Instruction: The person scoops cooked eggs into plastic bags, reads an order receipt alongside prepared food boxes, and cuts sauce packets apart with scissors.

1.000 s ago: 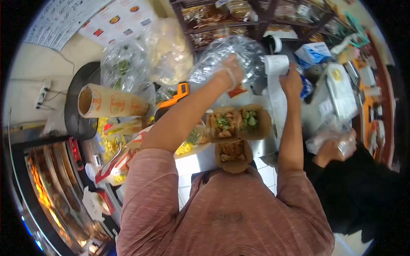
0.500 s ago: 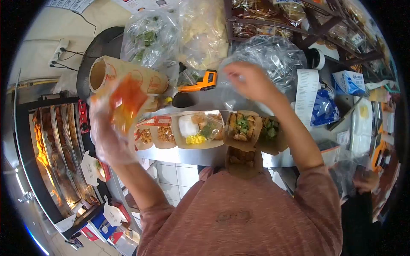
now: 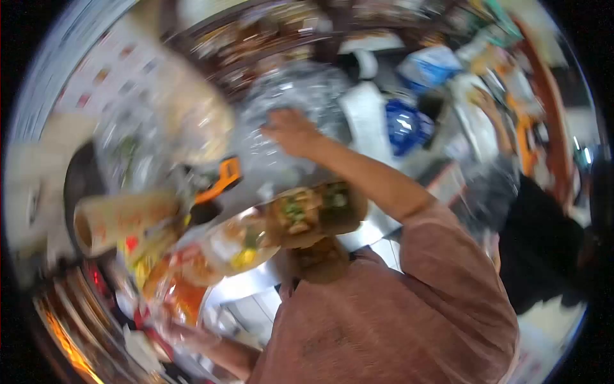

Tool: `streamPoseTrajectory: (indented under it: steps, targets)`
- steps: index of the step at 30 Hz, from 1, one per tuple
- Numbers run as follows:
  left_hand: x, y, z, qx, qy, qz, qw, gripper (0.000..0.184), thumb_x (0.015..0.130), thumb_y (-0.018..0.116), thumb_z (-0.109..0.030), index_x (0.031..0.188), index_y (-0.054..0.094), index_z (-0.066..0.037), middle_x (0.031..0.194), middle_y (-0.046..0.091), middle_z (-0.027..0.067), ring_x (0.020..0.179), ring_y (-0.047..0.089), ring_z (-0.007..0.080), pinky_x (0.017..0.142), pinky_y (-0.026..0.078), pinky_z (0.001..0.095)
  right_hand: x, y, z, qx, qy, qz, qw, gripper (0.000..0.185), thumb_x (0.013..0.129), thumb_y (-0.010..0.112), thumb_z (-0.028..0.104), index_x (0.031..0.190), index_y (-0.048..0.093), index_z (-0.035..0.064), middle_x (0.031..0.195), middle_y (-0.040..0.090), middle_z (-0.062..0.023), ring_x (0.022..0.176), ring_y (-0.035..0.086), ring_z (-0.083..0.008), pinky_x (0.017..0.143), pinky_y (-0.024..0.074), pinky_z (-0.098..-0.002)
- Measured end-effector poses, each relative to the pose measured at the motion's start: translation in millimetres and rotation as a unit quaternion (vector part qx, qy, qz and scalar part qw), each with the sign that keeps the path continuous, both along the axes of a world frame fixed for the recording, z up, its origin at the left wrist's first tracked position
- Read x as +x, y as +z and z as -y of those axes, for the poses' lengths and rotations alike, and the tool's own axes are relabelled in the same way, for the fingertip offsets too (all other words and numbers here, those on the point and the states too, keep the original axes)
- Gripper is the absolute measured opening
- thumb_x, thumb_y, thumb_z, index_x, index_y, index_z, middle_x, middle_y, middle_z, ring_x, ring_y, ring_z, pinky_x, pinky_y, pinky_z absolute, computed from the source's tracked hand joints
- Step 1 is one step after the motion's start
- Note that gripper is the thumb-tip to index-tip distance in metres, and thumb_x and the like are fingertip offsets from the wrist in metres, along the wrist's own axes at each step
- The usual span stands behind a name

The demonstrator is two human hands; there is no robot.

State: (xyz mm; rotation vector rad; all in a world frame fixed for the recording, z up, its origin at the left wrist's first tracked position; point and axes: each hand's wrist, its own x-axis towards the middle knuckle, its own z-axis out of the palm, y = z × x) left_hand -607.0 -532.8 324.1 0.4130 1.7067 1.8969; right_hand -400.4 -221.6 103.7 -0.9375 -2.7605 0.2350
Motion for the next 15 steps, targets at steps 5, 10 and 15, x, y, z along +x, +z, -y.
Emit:
streamPoseTrajectory:
  steps: [5, 10, 15]
  targets:
    - [17, -18, -47, 0.001, -0.108, 0.002, 0.994, 0.048, 0.090, 0.049, -0.030, 0.120, 0.053, 0.007, 0.116, 0.057, 0.0214, 0.108, 0.056, 0.0293, 0.083, 0.052, 0.0418, 35, 39, -9, -0.130, -0.074, 0.024, 0.988, 0.031, 0.076, 0.059, 0.012, 0.107, 0.063, 0.0123, 0.109, 0.058, -0.0147, 0.108, 0.054, -0.0320, 0.092, 0.0446, -0.0445]
    - [37, -15, -79, -0.017, -0.089, -0.067, 0.994, 0.048, 0.090, 0.047, -0.032, 0.117, 0.056, 0.007, 0.114, 0.058, 0.0210, 0.106, 0.056, 0.0284, 0.081, 0.053, 0.0407, 50, 85, 17, -0.216, -0.052, -0.177, 0.959, 0.027, 0.072, 0.062, 0.009, 0.098, 0.066, 0.0100, 0.096, 0.063, -0.0141, 0.096, 0.059, -0.0343, 0.085, 0.0480, -0.0450]
    - [70, -14, -76, 0.015, -0.111, -0.272, 0.956, 0.043, 0.092, 0.049, -0.028, 0.115, 0.058, 0.006, 0.110, 0.060, 0.0185, 0.102, 0.057, 0.0267, 0.080, 0.052, 0.0402, 144, 127, 25, 0.022, -0.351, -0.387, 0.853, 0.022, 0.076, 0.060, 0.010, 0.097, 0.065, 0.0057, 0.093, 0.063, -0.0140, 0.093, 0.060, -0.0326, 0.082, 0.0484, -0.0431]
